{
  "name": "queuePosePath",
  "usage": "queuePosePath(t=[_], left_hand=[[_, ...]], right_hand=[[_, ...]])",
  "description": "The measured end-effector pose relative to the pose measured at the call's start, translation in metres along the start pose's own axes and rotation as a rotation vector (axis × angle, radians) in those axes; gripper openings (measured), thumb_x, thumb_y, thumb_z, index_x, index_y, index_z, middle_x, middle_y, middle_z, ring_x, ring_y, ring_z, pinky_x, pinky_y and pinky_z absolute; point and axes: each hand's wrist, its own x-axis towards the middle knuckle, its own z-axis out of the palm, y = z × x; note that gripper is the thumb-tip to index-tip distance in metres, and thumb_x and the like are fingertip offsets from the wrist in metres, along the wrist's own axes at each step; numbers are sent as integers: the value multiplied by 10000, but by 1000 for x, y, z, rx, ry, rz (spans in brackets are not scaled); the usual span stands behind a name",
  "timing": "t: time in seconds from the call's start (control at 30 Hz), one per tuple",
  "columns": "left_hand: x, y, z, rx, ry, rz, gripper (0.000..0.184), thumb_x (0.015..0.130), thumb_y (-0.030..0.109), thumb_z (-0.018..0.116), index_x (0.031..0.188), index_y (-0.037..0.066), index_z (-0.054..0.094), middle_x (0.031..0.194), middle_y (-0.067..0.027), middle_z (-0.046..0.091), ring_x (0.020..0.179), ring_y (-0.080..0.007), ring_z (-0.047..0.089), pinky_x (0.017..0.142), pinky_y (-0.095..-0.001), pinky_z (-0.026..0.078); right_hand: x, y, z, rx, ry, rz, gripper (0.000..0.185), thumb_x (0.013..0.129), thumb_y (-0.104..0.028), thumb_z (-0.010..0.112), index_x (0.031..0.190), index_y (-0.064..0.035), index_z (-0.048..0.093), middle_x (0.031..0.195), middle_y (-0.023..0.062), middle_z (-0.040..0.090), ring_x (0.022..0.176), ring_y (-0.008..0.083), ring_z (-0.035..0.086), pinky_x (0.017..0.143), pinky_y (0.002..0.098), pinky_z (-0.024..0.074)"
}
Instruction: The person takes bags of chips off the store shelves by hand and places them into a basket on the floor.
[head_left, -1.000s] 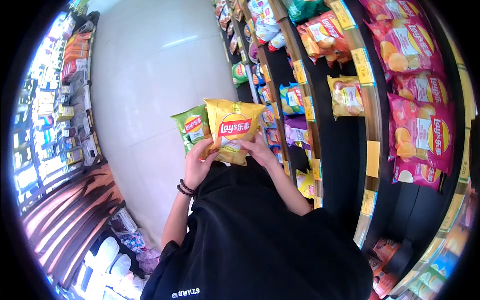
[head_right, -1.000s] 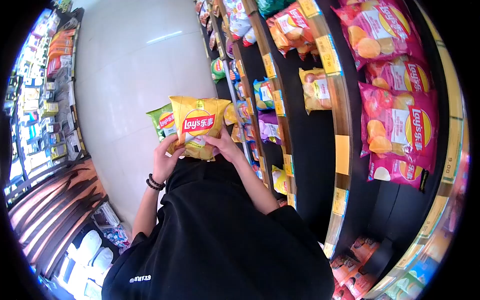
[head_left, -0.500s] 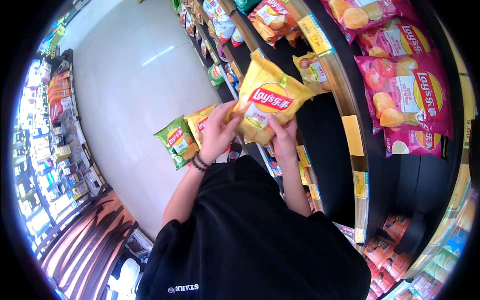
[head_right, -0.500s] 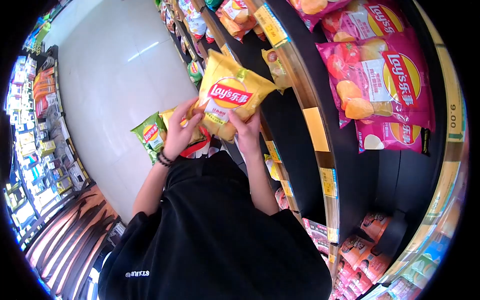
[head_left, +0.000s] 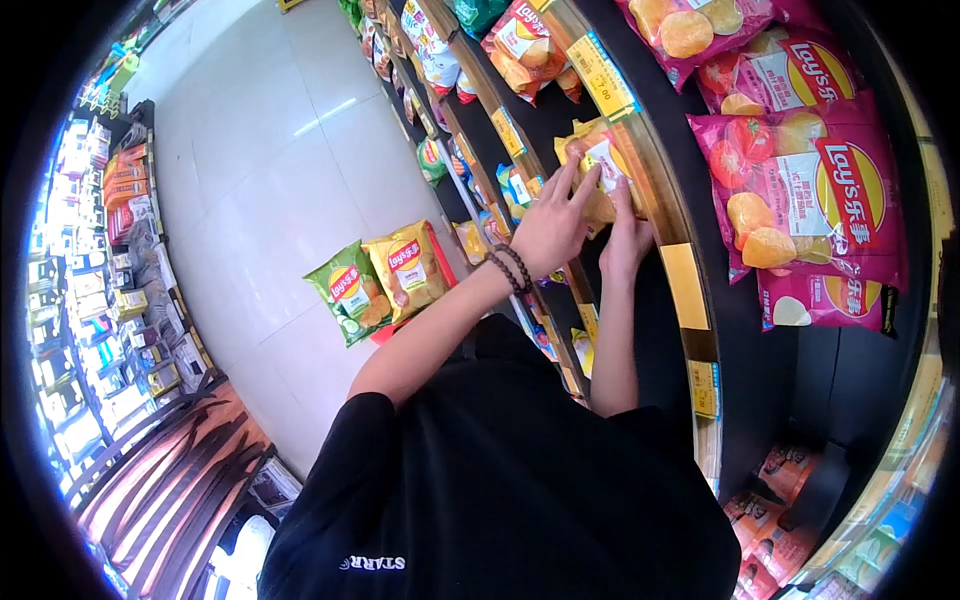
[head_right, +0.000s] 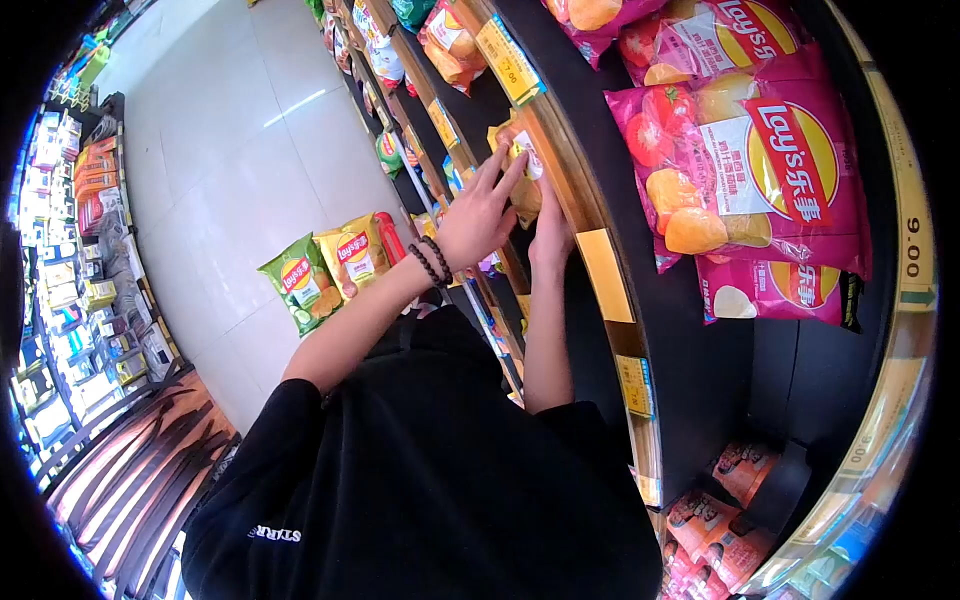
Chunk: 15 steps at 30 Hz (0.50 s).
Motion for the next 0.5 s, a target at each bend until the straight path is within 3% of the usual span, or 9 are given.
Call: queuePosePath(t=[0.1,0.23,0.4,0.5], left_hand=[[0,-14,11,157,69,10,753,750,12,606,1438,47,303,1481,-243,250,1323,-380,356,1074,-444,343],[1,-31,6,242,23,17,772,757,36,613,1453,54,280,1488,-224,247,1326,-376,352,1084,-440,329],[-11,-34,18,86,102,9,727,758,36,610,1424,37,319,1429,-247,329,1291,-387,397,1067,-438,343],[-30,-32,14,43,99,8,683,798,64,615,1421,46,336,1440,-229,327,1306,-400,374,1070,-433,350]], right_hand=[[17,22,-1,-101,-100,-183,481,884,-93,662,1313,1,466,1315,124,519,1189,207,519,1003,331,423],[16,6,4,-110,-169,-37,510,876,-94,671,1325,0,447,1316,125,515,1183,202,523,994,333,434],[22,36,-7,-302,-1,-284,538,848,-119,714,1295,44,463,1276,160,549,1132,219,566,944,342,475],[23,39,-13,-387,13,-279,449,858,-117,703,1237,43,523,1210,140,600,1081,206,597,921,333,483]])
